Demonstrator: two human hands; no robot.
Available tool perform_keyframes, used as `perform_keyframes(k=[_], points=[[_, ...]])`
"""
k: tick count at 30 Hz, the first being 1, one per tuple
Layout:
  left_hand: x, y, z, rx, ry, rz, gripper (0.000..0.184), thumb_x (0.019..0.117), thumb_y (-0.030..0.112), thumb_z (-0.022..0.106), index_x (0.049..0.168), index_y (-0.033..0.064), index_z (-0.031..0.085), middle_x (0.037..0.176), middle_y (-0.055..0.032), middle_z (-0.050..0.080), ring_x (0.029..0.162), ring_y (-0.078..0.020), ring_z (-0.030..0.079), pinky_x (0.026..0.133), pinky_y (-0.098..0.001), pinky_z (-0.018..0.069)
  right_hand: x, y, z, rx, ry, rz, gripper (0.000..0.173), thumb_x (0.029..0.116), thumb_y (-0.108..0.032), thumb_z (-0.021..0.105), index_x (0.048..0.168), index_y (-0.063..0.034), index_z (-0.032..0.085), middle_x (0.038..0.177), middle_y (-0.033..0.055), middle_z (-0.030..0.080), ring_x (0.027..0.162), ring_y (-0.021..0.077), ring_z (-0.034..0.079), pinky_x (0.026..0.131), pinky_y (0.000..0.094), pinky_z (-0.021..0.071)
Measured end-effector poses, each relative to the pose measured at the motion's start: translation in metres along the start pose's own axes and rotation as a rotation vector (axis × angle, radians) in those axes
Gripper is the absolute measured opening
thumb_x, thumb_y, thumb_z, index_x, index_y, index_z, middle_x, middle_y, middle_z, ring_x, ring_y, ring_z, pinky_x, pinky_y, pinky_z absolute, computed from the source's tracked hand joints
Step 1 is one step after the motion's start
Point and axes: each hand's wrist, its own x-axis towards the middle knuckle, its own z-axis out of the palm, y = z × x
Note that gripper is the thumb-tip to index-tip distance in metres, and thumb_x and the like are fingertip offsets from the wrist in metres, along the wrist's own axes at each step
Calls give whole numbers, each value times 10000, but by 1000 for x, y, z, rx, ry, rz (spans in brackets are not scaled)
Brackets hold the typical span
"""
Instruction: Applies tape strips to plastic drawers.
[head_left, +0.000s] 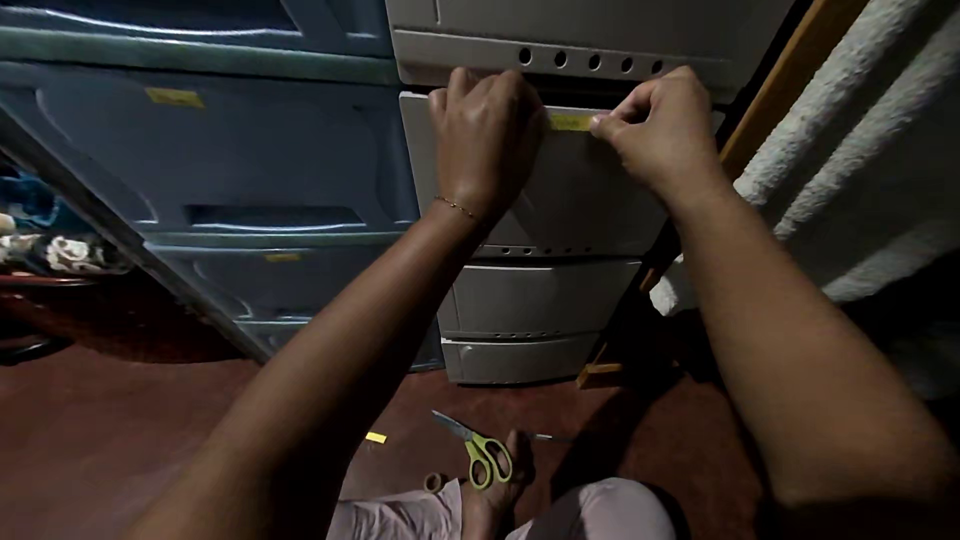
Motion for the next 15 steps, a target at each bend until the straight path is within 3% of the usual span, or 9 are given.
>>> perform_keyframes(k=[15], points=[[-2,2,3,86,3,1,220,996,249,588,986,72,719,946,-86,739,1012,-317,635,899,-503,387,2,0,4,-24,15,1,288,950,-266,736,1025,10,711,1248,191,570,1157,266,561,984,410,465]])
